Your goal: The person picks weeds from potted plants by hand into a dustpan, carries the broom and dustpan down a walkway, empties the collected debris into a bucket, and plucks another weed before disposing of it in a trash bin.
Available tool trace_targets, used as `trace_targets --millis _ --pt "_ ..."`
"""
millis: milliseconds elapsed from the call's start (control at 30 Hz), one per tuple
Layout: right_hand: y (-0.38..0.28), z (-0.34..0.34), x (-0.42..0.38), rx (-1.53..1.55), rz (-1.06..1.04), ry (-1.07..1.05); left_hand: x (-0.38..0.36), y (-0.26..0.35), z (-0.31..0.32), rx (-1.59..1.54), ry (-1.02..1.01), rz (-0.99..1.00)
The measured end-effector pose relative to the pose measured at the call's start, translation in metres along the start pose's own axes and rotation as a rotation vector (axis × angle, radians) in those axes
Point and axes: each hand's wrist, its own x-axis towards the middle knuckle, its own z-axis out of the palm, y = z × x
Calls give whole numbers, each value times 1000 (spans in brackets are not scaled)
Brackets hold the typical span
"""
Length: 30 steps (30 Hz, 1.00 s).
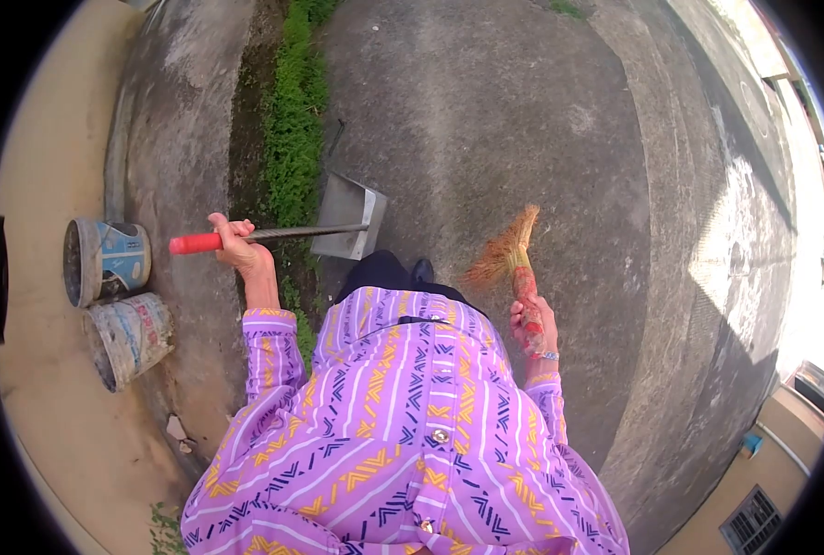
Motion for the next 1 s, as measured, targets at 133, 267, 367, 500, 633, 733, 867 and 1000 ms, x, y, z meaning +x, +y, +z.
trace_targets --millis 133,267,367,500,633,733,867,1000 --pt "-16 3 7 145 16 -121 -7 -4 21 72 28 8" --pt "-39 -3 18 248 5 -203 -5 -30 46 90 -19 -50" --pt "-53 -20 32 354 -43 -219 -7 -53 77 139 -17 -76" --pt "-84 -52 56 557 -54 -157 -9 -95 120 161 -45 -135" --pt "-116 -41 90 573 -31 -118 -21 -143 170 200 -65 -171" --pt "-145 -32 114 620 -17 -72 -38 -173 216 252 -167 -228" --pt "-177 -45 124 760 -72 4 -69 -195 281 334 -326 -283" --pt "-204 -77 126 913 -152 93 -86 -225 322 324 -371 -300"
